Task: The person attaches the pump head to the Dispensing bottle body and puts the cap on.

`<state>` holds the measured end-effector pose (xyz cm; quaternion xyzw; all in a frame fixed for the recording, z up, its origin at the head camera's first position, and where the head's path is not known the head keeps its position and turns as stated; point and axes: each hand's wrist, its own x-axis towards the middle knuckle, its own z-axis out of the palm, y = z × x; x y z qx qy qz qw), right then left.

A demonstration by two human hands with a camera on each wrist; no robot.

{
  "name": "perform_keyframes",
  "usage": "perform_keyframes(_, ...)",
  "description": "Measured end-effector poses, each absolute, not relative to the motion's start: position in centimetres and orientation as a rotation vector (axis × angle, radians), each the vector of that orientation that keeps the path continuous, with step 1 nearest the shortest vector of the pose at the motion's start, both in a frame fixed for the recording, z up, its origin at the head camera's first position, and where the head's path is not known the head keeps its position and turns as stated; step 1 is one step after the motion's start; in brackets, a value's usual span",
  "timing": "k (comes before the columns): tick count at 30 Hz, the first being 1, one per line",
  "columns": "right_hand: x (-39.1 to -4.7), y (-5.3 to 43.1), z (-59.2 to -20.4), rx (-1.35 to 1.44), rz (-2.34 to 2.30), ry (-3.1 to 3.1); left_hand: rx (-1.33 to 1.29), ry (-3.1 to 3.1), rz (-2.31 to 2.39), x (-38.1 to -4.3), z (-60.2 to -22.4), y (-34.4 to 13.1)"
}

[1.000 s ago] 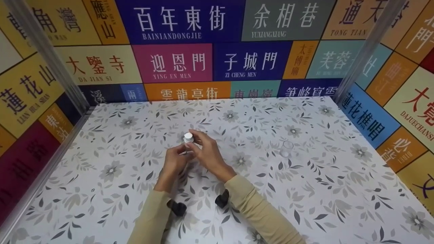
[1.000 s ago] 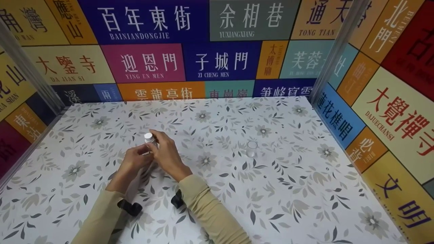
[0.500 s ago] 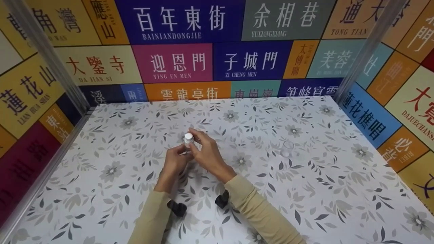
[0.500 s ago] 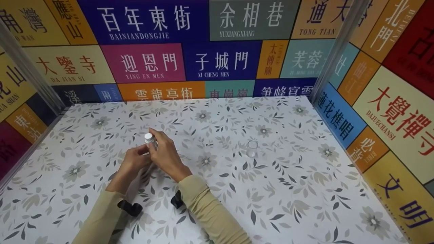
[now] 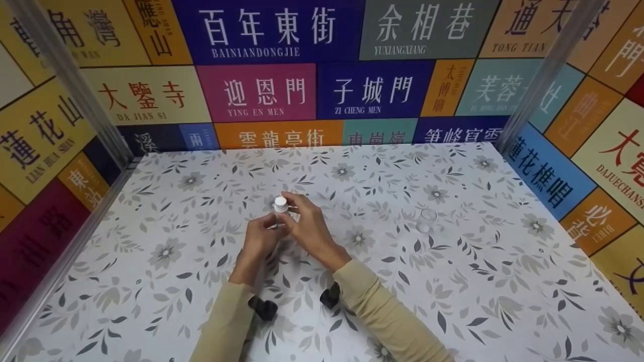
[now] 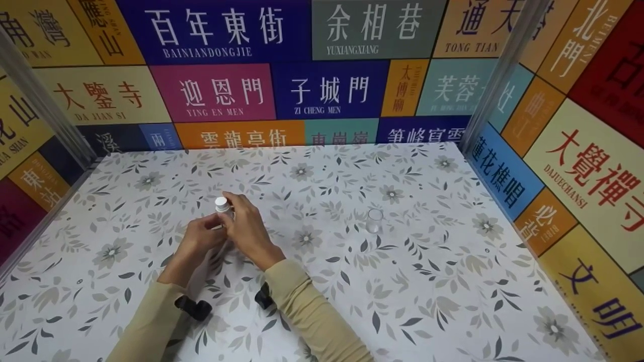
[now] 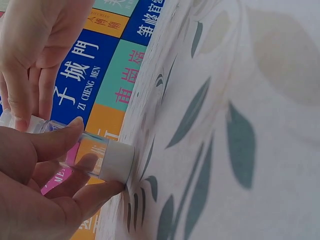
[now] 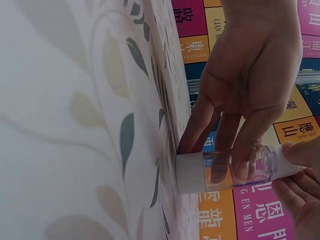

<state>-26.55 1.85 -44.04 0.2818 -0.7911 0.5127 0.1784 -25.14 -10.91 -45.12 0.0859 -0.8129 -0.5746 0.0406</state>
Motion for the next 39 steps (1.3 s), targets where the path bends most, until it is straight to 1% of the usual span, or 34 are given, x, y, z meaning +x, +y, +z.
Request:
perform_keyframes(10,-26.38,1.97,-43.76,0.822,1.349,-2.320,0.231,-2.492,-1.761,-25.13,-45.20,-11.07)
perform_keyframes(23,-26.79,1.87,-44.03,0.729,1.516,-2.252,0.204,-2.471,-1.757,-25.07,-45.15,-11.06)
perform_keyframes(33,-26.59,1.74,-43.70,0.752,1.517,-2.218,0.244,-2.533,-1.741,-25.16,-45.01,-11.16)
perform_keyframes(39,-26.41,1.66,-43.75,0.776,1.516,-2.212,0.207,-2.483,-1.761,-25.03,-45.04,-11.03)
